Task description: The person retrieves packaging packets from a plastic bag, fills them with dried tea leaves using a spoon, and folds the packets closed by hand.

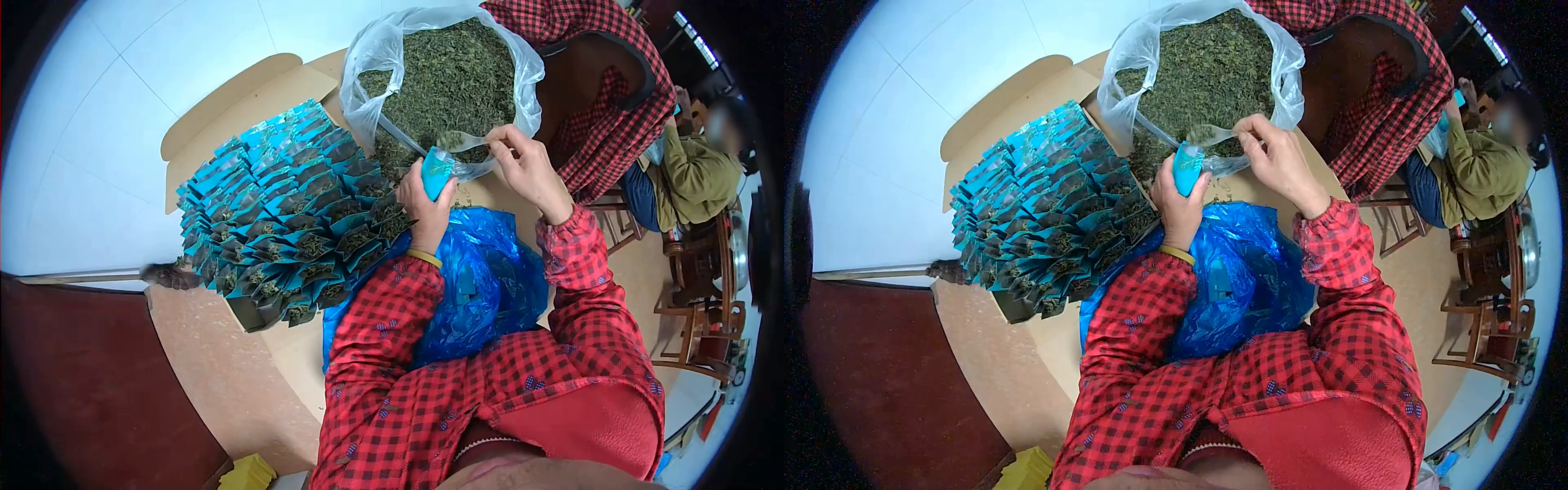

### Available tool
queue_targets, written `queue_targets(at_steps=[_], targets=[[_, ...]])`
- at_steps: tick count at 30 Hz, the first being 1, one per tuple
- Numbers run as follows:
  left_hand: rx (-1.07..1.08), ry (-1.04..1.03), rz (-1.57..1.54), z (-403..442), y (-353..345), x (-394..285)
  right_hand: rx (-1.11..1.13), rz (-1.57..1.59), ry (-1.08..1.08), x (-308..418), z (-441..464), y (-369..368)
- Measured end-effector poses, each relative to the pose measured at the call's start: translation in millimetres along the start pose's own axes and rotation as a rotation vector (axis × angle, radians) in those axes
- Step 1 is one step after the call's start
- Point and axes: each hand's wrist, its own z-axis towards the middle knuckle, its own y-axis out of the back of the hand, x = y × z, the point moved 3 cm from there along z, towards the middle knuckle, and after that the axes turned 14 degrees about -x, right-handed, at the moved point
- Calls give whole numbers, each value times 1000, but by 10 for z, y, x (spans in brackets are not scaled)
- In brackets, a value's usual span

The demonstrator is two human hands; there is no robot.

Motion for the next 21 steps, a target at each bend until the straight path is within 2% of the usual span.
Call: queue_targets(at_steps=[1, 4, 5, 8, 9, 13, 16, 21], targets=[[-6, -6, -1, 1, 3, -5, -1, -2, 1, 36, -15, 26], [15, -2, 11, 5, 17, -41, 27, -273, 311, 191, -55, 52], [26, 1, 19, 7, 20, -45, 27, -274, 313, 228, -60, 60], [27, -2, 15, 9, 16, -47, 52, -301, 543, 391, -92, 41], [28, -1, 14, 9, 17, -48, 54, -301, 543, 383, -91, 41], [22, -1, 23, 4, 17, -45, -5, -289, 478, 257, -33, 57], [29, 2, 24, 8, 16, -54, 77, -206, -52, -78, 35, -66], [42, -9, 34, 21, 25, -72, 90, -154, -69, -700, 120, -628]])
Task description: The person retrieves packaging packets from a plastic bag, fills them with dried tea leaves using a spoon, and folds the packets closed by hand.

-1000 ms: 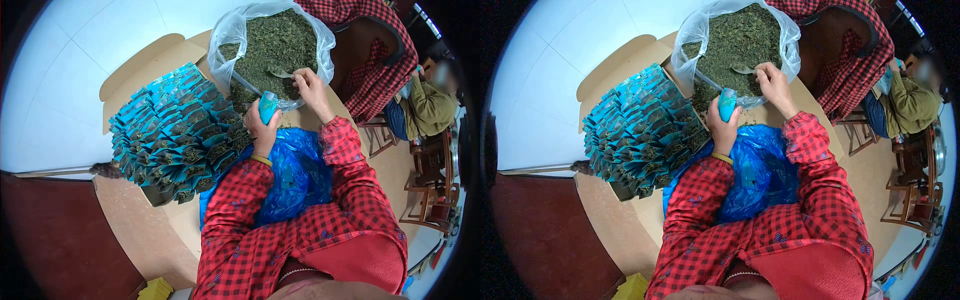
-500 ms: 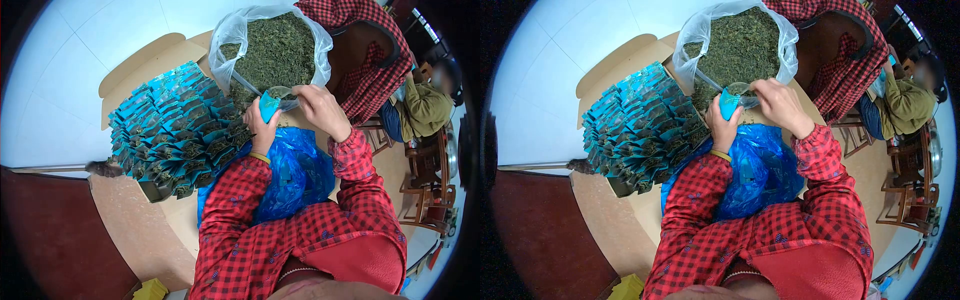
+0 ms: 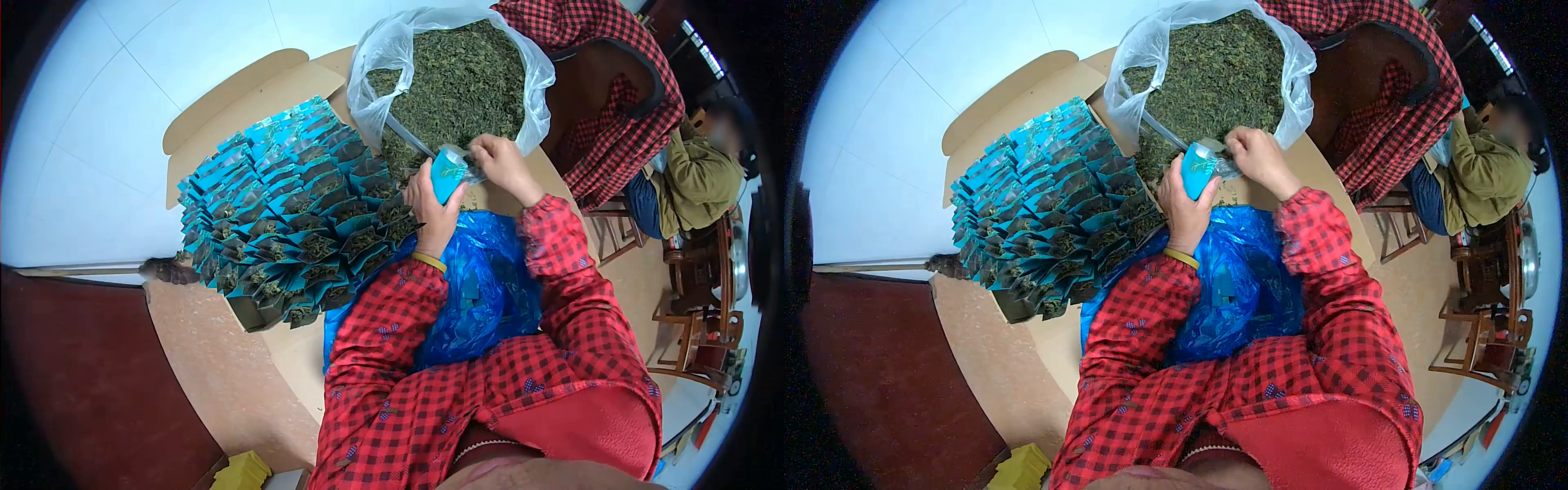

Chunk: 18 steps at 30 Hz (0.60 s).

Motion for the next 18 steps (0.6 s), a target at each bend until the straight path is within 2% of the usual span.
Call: queue_targets(at_steps=[4, 7, 10, 15, 18], targets=[[33, 27, -12, -8, -16, 30, -118, 50, -32, -171, 249, -484], [23, -3, 14, -11, -12, 29, -196, 90, -58, -218, 312, -585], [11, -12, 20, 0, -20, 32, -126, 322, -282, -267, 257, -447], [11, -17, 9, -25, -11, 41, -104, 345, -224, -234, 98, -21], [4, -16, 5, -20, -16, 34, -94, 357, -104, -158, -4, 224]])
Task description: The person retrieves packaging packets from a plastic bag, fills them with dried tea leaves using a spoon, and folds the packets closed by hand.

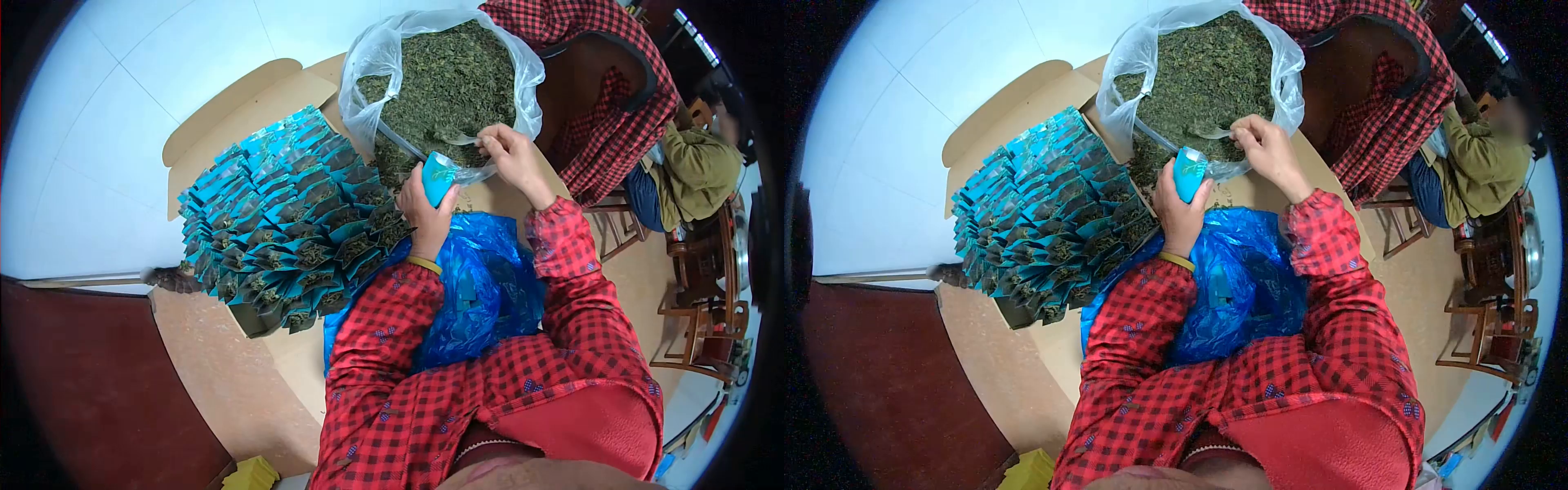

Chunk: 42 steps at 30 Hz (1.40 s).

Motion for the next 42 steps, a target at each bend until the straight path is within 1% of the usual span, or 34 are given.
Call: queue_targets(at_steps=[5, 8, 9, 12, 13, 16, 17, 20, 21, 24, 25, 28, 33, 37, 39, 41, 42], targets=[[-5, 15, 0, -6, 10, -5, 43, -25, 64, 673, -216, 237], [-8, 10, -4, -8, 1, -4, 104, -437, 389, 1036, -332, 249], [-8, 6, -4, -7, 1, -7, 104, -438, 390, 1039, -340, 234], [-13, 4, -8, 2, 4, -6, 66, -424, 737, 1090, -398, 150], [-15, 6, -13, 1, 4, -3, 69, -423, 739, 1083, -392, 141], [-15, 15, -18, 0, 6, -3, -26, -405, 453, 971, -299, 196], [-10, 17, -19, 1, 6, 0, -22, -405, 453, 931, -278, 183], [-4, 22, -17, -2, 6, 3, 41, -366, 175, 632, -171, 73], [-3, 24, -16, -2, 4, 4, 43, -364, 176, 540, -144, 2], [3, 32, -12, 13, 11, 0, 113, -342, 69, 187, -67, -317], [13, 38, -14, 16, 15, -7, 113, -338, 69, 98, -32, -428], [22, 33, -10, 2, 2, 3, -12, -293, 82, -69, 85, -701], [9, 12, 9, 2, 1, 14, -70, -156, -3, -294, 196, -638], [9, 8, 10, -16, -4, 26, -82, -175, 38, -17, 102, -300], [7, 2, 4, -11, -8, 23, -86, -120, 64, 108, 39, -139], [13, 14, 5, -12, -6, 21, -88, -94, 83, 327, -36, -6], [16, 21, 7, -8, -1, 19, -69, -139, 118, 494, -96, 68]])
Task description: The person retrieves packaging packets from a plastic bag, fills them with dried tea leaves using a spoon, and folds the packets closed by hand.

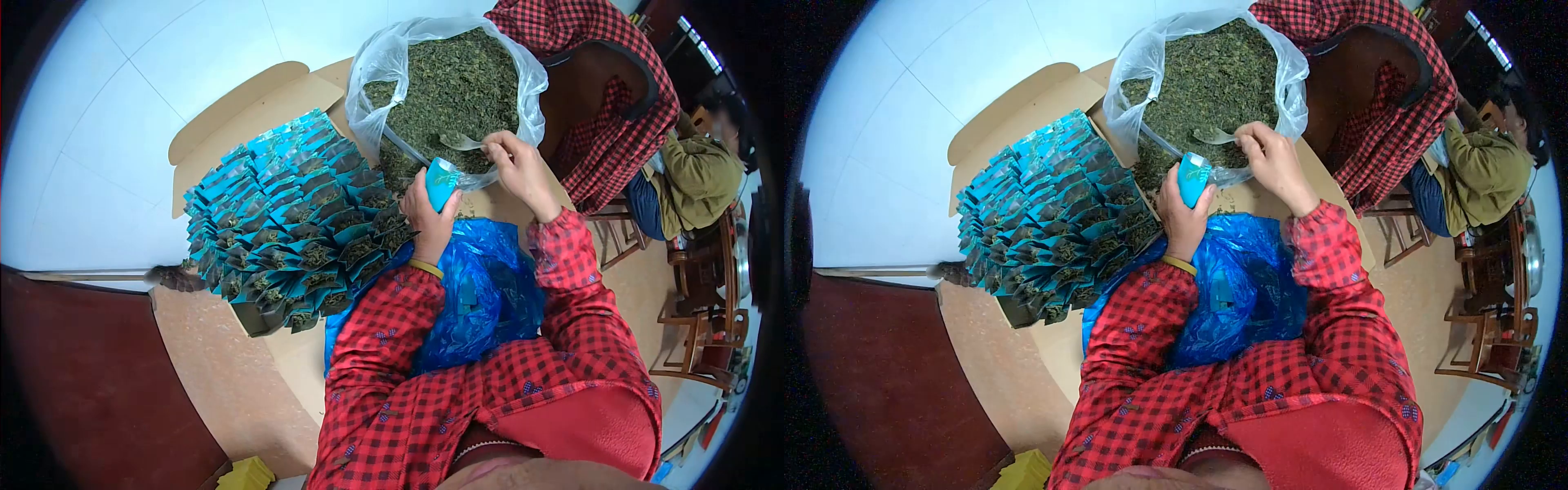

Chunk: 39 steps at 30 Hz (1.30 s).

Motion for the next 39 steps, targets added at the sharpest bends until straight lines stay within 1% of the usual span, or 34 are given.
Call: queue_targets(at_steps=[2, 3, 6, 7, 10, 11, 14, 15, 18, 23, 26, 28, 31, 34, 39], targets=[[-3, -5, 1, 15, 10, -9, 39, -86, 72, 268, -82, 160], [-2, -9, 4, 19, 15, -17, 40, -89, 72, 344, -119, 202], [-4, -8, 4, 0, 12, -29, 97, -309, 421, 584, -232, 238], [-9, -3, 3, 5, 12, -34, 97, -309, 423, 602, -251, 243], [-12, 11, -6, 25, 22, -31, 100, -309, 583, 681, -293, 208], [-5, 21, -18, 24, 19, -28, 105, -307, 586, 682, -280, 199], [3, 31, -29, 6, 25, -20, -10, -263, 526, 630, -187, 253], [2, 25, -29, 7, 22, -17, -10, -265, 524, 575, -170, 245], [6, 18, -28, 18, 16, -34, 169, -451, 127, 117, -130, 51], [17, 21, -12, 21, 16, -37, 144, -408, 58, -383, -27, -461], [25, 23, -6, 7, 11, -26, 17, -280, 27, -518, 111, -753], [25, 32, -16, 17, 7, -18, 1, -232, 9, -537, 138, -782], [16, 15, -10, 28, 5, -12, -20, -154, -13, -566, 163, -745], [10, 9, -12, -8, 5, -6, -45, -63, -46, -502, 96, -515], [-8, -11, -20, 8, -1, 1, -35, 13, -24, -54, -23, -58]])
